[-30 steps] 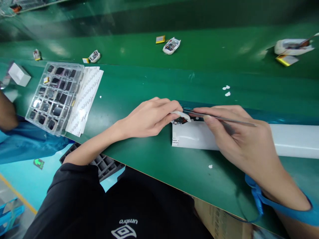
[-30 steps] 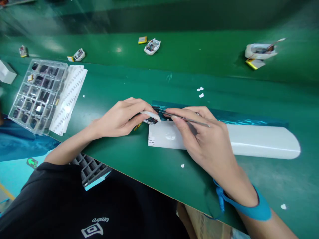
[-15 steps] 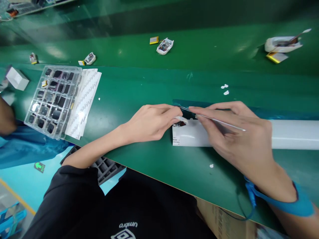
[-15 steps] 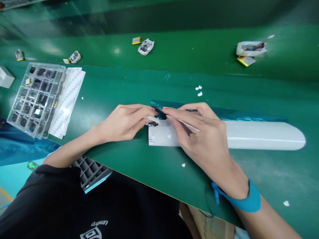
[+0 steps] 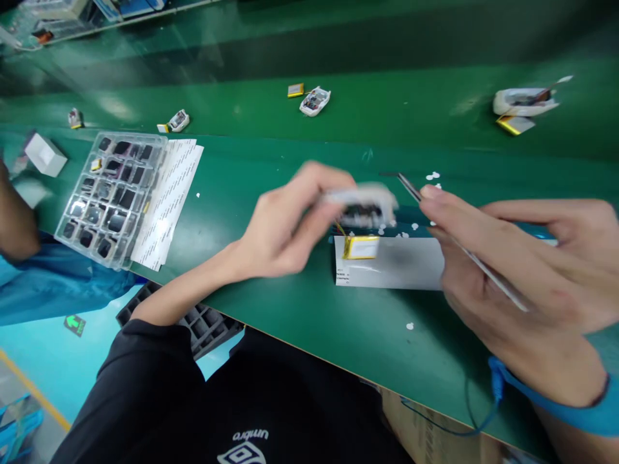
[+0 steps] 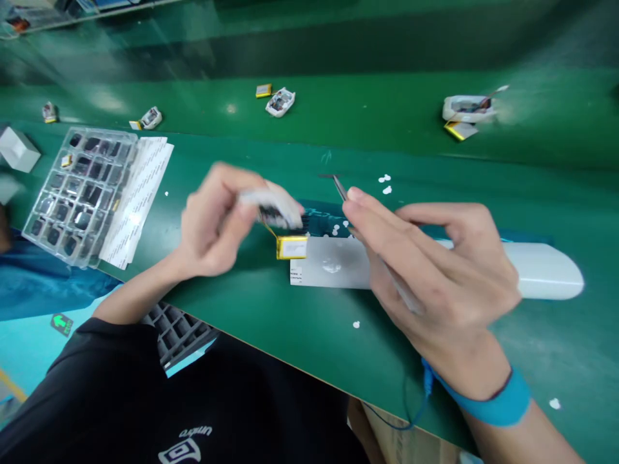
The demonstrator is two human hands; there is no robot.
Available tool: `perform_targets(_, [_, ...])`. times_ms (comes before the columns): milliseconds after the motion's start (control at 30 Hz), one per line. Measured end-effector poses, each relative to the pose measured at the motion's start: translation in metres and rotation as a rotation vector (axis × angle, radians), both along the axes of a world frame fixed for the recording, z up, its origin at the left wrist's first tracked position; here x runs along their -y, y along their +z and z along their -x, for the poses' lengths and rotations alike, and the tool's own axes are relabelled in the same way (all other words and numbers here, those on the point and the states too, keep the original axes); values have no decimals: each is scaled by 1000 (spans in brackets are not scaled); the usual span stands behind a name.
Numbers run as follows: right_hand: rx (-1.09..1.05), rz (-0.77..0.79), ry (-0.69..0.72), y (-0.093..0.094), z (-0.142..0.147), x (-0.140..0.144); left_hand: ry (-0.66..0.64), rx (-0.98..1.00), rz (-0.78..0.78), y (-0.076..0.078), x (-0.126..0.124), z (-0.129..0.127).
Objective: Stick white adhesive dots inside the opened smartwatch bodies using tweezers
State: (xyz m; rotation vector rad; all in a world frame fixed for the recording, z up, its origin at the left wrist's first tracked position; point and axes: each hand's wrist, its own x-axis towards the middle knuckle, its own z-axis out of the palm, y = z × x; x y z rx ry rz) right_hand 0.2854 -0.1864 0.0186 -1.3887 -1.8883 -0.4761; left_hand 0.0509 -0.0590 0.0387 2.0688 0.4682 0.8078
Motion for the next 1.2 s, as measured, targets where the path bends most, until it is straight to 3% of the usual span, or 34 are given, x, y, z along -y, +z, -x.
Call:
perform_targets(67, [57,5,59,6,3,6,196,33,346,2,-11,0])
perform_targets(100, [79,13,90,8,4,8,217,10,512,1,-19,-1])
perform_targets(200, [96,85,150,9,6,16,149,-38,897,-6,-39,-1])
perform_targets(300, [80,96,128,7,6,21,77,-4,1064,-9,-40,-3])
perform_targets(500, [110,136,224,8,6,25,194,99,1031,-9,-8,-11])
perform_targets(633, [107,128,238,4,9,23,218,140,1097,-5,4,-12])
perform_targets(1200, [82,275,229,16,17,22,217,56,1094,3,16,-14])
